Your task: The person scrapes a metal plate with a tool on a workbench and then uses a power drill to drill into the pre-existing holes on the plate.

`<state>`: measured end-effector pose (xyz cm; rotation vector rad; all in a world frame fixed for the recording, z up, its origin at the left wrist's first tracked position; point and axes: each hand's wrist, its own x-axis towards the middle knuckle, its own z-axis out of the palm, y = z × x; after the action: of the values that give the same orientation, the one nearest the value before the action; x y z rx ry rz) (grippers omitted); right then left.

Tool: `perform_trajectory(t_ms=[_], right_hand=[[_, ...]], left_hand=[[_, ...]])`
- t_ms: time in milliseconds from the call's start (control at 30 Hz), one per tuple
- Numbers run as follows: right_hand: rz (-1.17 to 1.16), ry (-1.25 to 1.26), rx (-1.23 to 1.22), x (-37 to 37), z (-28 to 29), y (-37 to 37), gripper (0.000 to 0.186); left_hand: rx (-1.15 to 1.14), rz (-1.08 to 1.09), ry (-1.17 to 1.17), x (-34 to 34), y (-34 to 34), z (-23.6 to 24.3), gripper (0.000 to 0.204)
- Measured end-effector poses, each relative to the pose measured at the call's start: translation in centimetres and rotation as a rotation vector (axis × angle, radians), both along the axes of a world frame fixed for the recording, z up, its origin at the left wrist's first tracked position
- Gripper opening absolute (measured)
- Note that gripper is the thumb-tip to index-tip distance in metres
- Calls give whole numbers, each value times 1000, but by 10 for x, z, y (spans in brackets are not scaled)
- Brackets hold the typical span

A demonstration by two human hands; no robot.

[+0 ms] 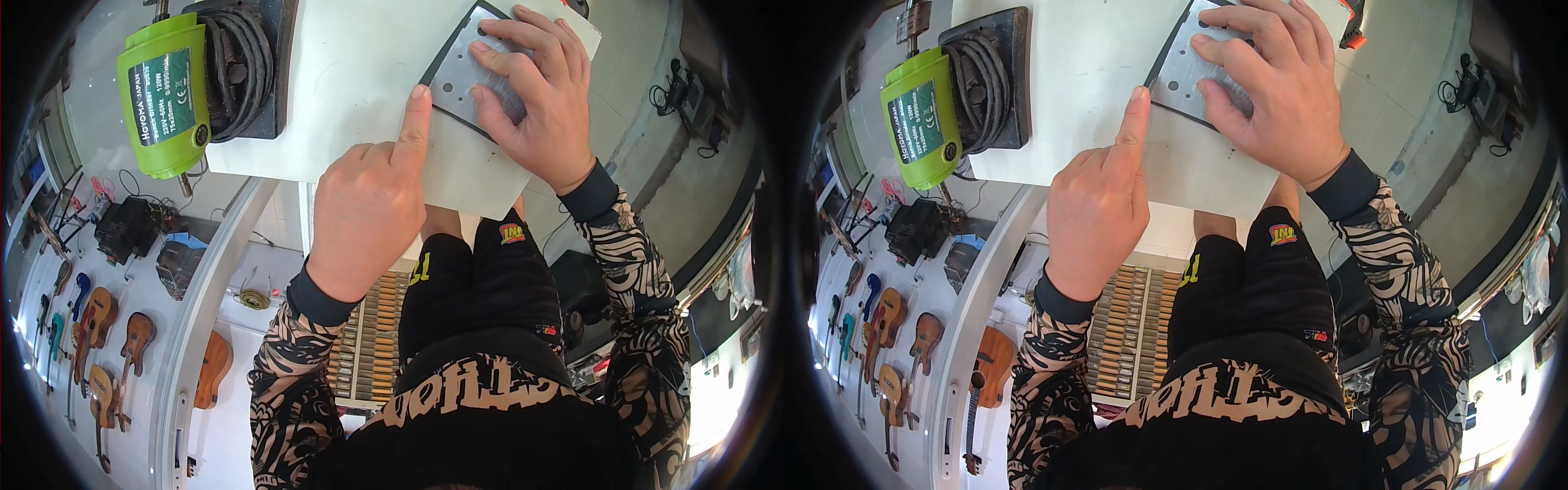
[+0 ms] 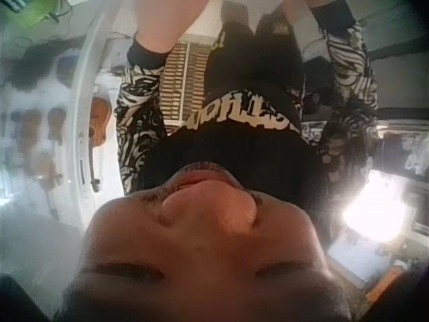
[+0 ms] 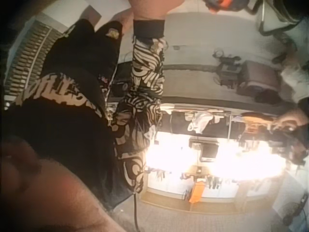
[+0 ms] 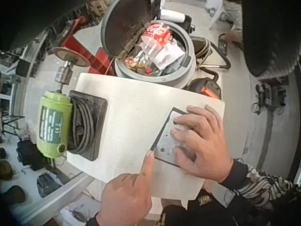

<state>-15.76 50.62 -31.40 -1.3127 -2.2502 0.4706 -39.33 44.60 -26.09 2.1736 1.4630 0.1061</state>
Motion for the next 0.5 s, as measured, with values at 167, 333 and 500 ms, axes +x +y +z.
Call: perform_trajectory(t_ms=[167, 333, 500], right_hand=[[6, 3, 24, 0, 0, 0, 39], [6, 8, 15, 1, -2, 0, 38], [21, -45, -7, -1, 2, 0, 37]], left_hand=[[24, -1, -5, -2, -6, -1, 80], [8, 5, -5, -5, -10, 0, 80], [2, 14, 7, -7, -14, 1, 80]])
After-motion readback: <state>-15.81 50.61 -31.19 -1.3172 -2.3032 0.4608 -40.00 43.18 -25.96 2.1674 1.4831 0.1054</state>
